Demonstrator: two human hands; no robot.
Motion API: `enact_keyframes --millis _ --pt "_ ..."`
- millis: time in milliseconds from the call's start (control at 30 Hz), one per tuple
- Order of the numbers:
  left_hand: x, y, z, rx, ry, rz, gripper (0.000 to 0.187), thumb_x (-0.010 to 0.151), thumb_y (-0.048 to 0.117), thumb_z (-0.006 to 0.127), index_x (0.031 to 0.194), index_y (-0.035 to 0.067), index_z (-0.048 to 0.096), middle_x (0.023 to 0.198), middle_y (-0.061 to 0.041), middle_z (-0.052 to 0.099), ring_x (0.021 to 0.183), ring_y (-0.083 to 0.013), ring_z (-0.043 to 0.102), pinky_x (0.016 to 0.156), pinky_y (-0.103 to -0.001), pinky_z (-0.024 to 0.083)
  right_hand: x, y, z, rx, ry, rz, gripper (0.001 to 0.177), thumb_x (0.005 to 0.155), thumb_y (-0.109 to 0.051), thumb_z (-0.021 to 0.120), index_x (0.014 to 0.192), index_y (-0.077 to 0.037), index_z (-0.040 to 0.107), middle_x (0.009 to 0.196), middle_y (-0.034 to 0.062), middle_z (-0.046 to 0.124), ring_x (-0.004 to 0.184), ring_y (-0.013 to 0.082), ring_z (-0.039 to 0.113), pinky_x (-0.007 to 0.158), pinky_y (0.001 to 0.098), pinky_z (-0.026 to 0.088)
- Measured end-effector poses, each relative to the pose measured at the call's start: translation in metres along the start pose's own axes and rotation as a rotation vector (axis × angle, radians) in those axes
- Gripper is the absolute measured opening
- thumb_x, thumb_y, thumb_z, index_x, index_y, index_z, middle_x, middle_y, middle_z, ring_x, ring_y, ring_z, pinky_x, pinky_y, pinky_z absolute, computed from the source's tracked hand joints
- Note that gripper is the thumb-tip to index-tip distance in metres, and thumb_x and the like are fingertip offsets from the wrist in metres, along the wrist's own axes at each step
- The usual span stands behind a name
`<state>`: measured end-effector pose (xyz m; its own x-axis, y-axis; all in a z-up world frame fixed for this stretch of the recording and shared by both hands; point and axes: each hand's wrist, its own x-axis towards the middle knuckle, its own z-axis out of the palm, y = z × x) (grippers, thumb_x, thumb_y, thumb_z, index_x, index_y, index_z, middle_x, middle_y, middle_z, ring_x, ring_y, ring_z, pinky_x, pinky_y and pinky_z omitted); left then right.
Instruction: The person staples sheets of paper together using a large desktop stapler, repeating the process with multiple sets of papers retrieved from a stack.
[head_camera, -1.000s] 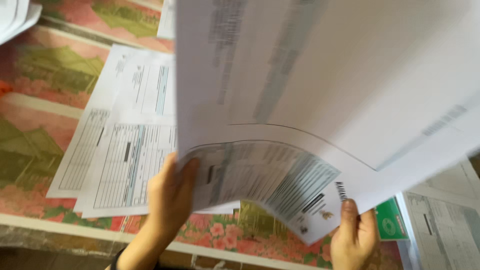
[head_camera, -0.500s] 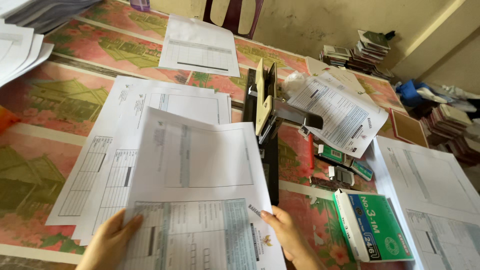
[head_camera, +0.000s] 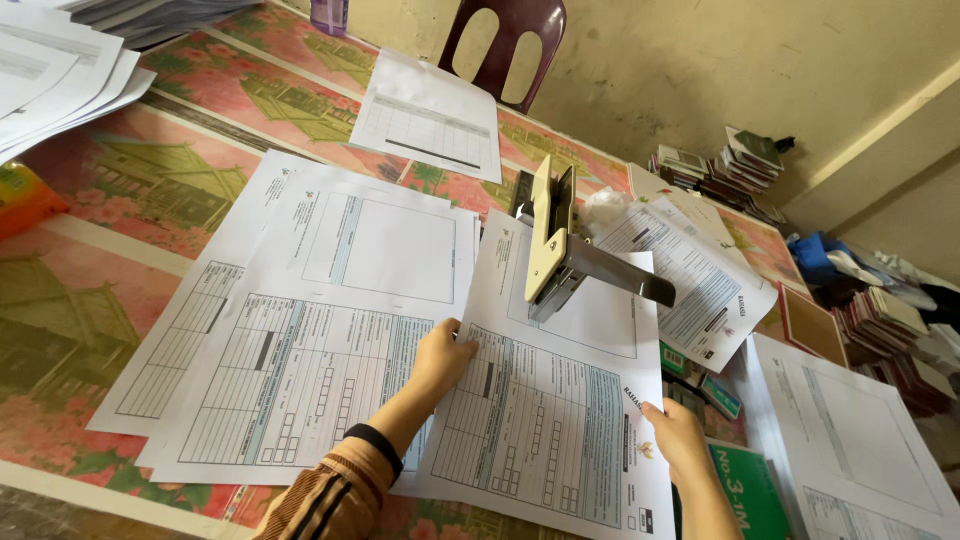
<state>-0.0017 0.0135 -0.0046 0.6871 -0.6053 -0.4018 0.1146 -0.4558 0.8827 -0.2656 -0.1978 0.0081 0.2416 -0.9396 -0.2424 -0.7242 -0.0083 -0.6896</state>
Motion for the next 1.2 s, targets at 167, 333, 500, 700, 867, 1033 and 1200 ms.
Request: enact_keyframes --millis 167,333,500,700,867,1033,1200 --pt "0.002 0.005 0.008 -0.072 0.034 -0.013 0.037 0.086 0.021 0.060 0.120 0.016 0.046 0.100 -0.010 0.068 0.085 -0.0239 0.065 0.072 -0.038 0.053 0.013 0.003 0.008 -0.199 0.063 -0.005 0.029 0.092 -0.023 0.052 0.096 0.000 0.070 0.093 0.0139 0.070 0.085 0.0278 0.061 0.072 0.0371 0.043" --pt "-0.006 0.013 0.006 -0.018 0.035 0.060 0.050 0.089 0.010 0.059 0.133 0.030 0.045 0.104 -0.014 0.062 0.055 -0.0124 0.047 0.045 -0.024 0.042 0.010 -0.002 0.008 -0.368 0.097 -0.020 0.030 0.087 -0.028 0.053 0.102 -0.008 0.070 0.098 0.0146 0.072 0.088 0.0319 0.064 0.074 0.0396 0.046" --pt "0.000 0.004 0.009 0.010 0.035 0.077 0.025 0.086 0.016 0.053 0.103 0.025 0.068 0.071 -0.003 0.057 0.044 -0.0106 0.035 0.041 -0.027 0.030 -0.004 -0.034 -0.005 -0.597 0.280 -0.204 0.039 0.090 -0.029 0.051 0.123 -0.009 0.057 0.109 0.0196 0.067 0.088 0.0407 0.067 0.077 0.0487 0.055" --pt "-0.014 0.005 0.008 -0.024 0.130 0.211 0.030 0.081 0.008 0.065 0.109 0.018 0.070 0.112 -0.020 0.066 0.110 -0.0382 0.061 0.089 -0.046 0.052 -0.104 -0.218 -0.042 -0.117 0.385 -0.698 0.042 0.104 -0.038 0.045 0.121 -0.003 0.061 0.107 0.0212 0.065 0.102 0.0378 0.062 0.085 0.0474 0.051" --pt "-0.012 0.004 0.004 -0.037 0.095 0.198 0.039 0.084 0.010 0.064 0.121 0.019 0.061 0.101 -0.022 0.069 0.101 -0.0372 0.065 0.083 -0.044 0.054 -0.088 -0.282 -0.026 0.069 0.141 -0.923 0.042 0.102 -0.045 0.041 0.119 -0.012 0.060 0.109 0.0144 0.065 0.109 0.0288 0.060 0.091 0.0434 0.049" --pt "-0.017 0.009 0.004 -0.078 0.103 0.182 0.056 0.083 0.009 0.065 0.134 0.016 0.043 0.102 -0.026 0.067 0.105 -0.0410 0.063 0.089 -0.050 0.051 -0.154 -0.260 0.012 -0.362 -0.124 -0.666 0.062 0.090 -0.038 0.052 0.144 -0.011 0.037 0.137 0.0259 0.045 0.130 0.0416 0.040 0.107 0.0546 0.032" --pt "0.004 -0.001 0.006 -0.069 0.115 0.133 0.065 0.078 0.016 0.069 0.135 0.011 0.039 0.099 -0.021 0.069 0.104 -0.0371 0.064 0.089 -0.050 0.050 -0.121 -0.167 0.092 -0.328 0.203 -1.008 0.057 0.097 -0.029 0.045 0.145 0.000 0.031 0.144 0.0303 0.033 0.135 0.0459 0.025 0.109 0.0553 0.023"
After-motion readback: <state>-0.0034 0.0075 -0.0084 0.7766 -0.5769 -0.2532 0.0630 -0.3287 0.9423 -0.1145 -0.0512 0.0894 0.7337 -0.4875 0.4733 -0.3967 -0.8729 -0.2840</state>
